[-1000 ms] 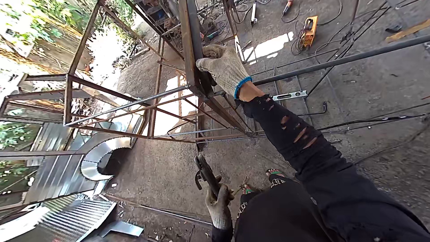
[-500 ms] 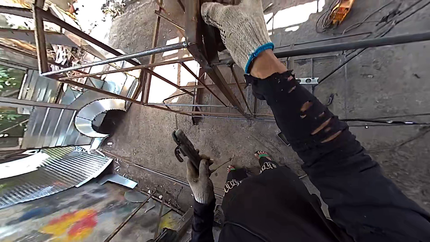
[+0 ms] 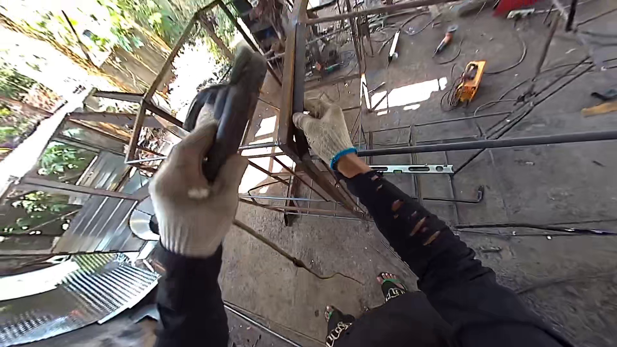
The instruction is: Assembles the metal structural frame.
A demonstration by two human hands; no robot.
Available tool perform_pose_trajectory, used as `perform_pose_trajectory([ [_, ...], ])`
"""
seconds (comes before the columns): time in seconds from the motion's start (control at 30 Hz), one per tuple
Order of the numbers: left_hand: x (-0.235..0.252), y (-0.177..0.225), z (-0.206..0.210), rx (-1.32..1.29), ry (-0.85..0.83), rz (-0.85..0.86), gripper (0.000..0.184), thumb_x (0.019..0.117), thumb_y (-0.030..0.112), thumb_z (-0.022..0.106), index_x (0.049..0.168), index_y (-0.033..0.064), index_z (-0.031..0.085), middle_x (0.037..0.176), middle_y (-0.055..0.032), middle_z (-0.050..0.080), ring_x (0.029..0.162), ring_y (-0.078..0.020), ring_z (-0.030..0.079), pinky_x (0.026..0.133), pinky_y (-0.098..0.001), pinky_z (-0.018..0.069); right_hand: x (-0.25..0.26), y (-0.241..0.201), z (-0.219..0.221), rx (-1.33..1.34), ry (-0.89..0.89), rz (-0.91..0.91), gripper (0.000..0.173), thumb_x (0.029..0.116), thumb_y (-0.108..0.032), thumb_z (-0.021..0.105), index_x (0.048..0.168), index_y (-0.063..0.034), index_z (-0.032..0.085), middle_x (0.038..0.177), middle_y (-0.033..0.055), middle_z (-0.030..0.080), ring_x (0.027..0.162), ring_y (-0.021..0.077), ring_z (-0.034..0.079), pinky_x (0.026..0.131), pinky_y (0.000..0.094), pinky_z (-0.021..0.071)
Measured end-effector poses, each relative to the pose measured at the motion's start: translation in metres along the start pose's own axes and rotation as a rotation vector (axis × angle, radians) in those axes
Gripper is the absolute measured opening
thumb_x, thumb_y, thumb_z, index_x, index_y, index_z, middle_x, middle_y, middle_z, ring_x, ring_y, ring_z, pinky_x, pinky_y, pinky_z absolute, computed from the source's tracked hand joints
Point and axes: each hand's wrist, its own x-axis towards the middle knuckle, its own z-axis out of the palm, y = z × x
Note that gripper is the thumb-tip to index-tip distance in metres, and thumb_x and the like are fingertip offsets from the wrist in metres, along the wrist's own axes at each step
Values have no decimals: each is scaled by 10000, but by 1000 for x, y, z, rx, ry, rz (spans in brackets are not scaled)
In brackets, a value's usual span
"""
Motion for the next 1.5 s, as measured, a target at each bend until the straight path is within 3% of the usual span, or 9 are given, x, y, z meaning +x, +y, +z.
perform_pose_trajectory([
  [0.2, 117, 14, 36, 83, -103, 18, 431, 958, 354, 663, 1371, 238, 621, 1082, -28, 744, 840, -160, 726, 740, -458, 618, 0, -3, 0, -56, -13, 13, 278, 942, -298, 671, 1179, -179, 752, 923, 21, 751, 840, 169, 716, 778, 491, 597],
  [0.27, 140, 18, 51, 109, -102, 44, 413, 960, 342, 646, 1352, 212, 640, 1106, -54, 739, 884, -178, 721, 794, -473, 599, -8, -2, -4, -25, -21, 1, 276, 960, -303, 650, 1196, -196, 746, 895, 24, 745, 780, 178, 709, 701, 483, 596],
  [0.3, 149, 21, 57, 130, -103, 46, 406, 958, 343, 641, 1340, 208, 652, 1115, -60, 738, 918, -189, 719, 827, -486, 587, -18, -1, -8, -7, -28, -21, 280, 991, -321, 626, 1221, -191, 721, 853, 52, 717, 696, 207, 680, 595, 475, 566],
  [0.4, 163, 31, 71, 200, -116, 33, 375, 956, 344, 630, 1307, 221, 679, 1142, -75, 733, 1039, -245, 700, 920, -562, 536, -32, -2, -14, -4, -47, 2, 288, 1011, -375, 601, 1217, -201, 701, 784, 73, 666, 590, 237, 618, 478, 452, 500],
  [0.53, 171, 29, 80, 220, -108, 33, 370, 962, 358, 621, 1303, 227, 681, 1151, -67, 735, 1063, -235, 701, 935, -558, 538, -26, 0, -11, -1, -34, -19, 306, 1002, -357, 615, 1257, -212, 702, 838, 72, 693, 652, 245, 644, 532, 480, 525],
  [0.73, 171, 28, 81, 194, -105, 27, 358, 964, 354, 629, 1292, 223, 688, 1120, -71, 739, 1023, -246, 706, 894, -566, 544, -22, 2, -9, 11, -41, -6, 281, 1001, -373, 615, 1212, -215, 712, 761, 70, 655, 574, 233, 603, 468, 450, 491],
  [0.97, 174, 29, 85, 197, -108, 11, 369, 964, 376, 633, 1306, 246, 683, 1122, -90, 742, 1031, -299, 709, 889, -633, 534, -16, -6, -8, -19, -49, 50, 285, 985, -350, 633, 1219, -214, 722, 809, 67, 681, 652, 224, 637, 558, 484, 528],
  [1.27, 173, 25, 85, 173, -103, -26, 381, 970, 377, 657, 1329, 252, 675, 1118, -86, 748, 1018, -313, 715, 879, -651, 535, -4, -10, -5, -73, -23, 8, 244, 955, -297, 676, 1158, -199, 769, 911, 18, 745, 830, 158, 698, 784, 459, 578],
  [1.5, 172, 18, 87, 136, -104, -27, 369, 968, 388, 647, 1315, 267, 683, 1073, -57, 754, 970, -267, 722, 848, -621, 555, -3, -8, -3, -77, -18, 54, 254, 937, -317, 690, 1155, -215, 771, 922, 0, 752, 851, 143, 706, 803, 450, 584],
])
